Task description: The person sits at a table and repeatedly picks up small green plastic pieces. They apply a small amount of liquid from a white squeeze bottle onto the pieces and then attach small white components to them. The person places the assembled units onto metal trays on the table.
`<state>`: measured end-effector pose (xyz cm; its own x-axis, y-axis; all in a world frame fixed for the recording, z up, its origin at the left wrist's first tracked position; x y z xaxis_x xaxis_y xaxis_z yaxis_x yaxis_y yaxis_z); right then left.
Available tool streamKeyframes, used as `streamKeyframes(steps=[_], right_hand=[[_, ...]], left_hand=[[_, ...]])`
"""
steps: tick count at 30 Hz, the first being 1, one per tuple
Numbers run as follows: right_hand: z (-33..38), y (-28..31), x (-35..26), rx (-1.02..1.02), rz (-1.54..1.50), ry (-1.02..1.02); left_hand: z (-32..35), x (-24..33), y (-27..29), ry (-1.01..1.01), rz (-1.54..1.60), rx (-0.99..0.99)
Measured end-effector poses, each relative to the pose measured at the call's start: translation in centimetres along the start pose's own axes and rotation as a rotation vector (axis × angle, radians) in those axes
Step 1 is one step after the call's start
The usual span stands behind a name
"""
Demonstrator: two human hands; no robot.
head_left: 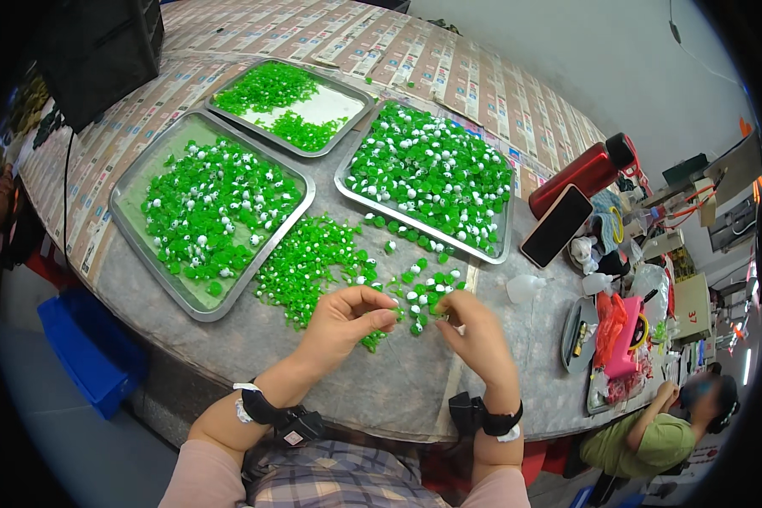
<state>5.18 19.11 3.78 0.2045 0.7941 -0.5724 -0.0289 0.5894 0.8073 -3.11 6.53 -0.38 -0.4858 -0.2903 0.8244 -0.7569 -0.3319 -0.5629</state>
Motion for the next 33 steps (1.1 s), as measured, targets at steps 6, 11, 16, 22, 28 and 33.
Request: streamKeyframes(steps=[6, 11, 16, 22, 28, 33], right_hand=[[0.0, 0.0, -1.8, 0.009, -0.894, 0.130], [-0.7, -2.1, -1.8, 0.009, -1.023, 0.105], [-0.4, -2.4, -1.6, -0.012, -1.093, 0.064], [-0.2, -2.1, -1.4, 0.086, -1.114, 0.136], [-0.1, -1.4, -1.8, 0.138, -1.037, 0.132], [-0.1, -1.6, -2.0, 0.147, -0.973, 0.094]], left_hand=[[0.2, -1.4, -1.7, 0.135, 0.118, -0.195], [0.0, -0.7, -1.2, 0.065, 0.190, -0.146], [0.2, -0.7, -0.9, 0.078, 0.217, -0.100], [0.1, -0.8, -0.5, 0.074, 0.193, -0.052], [0.0, -0.8, -0.2, 0.051, 0.088, -0.011], [0.2, -0.4, 0.0, 0.033, -0.041, 0.014]])
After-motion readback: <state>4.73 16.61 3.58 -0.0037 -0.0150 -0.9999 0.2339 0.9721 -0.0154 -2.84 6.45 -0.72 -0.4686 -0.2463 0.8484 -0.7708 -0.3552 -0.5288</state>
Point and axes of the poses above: each hand's wrist, its own z-axis away from the middle knuckle, its own y-axis out of the back of the hand, x = y × z, the point moved 8 cm from there along -z, towards the middle knuckle, and after that the axes turned 13 degrees about -x, right-handed, at the moved point
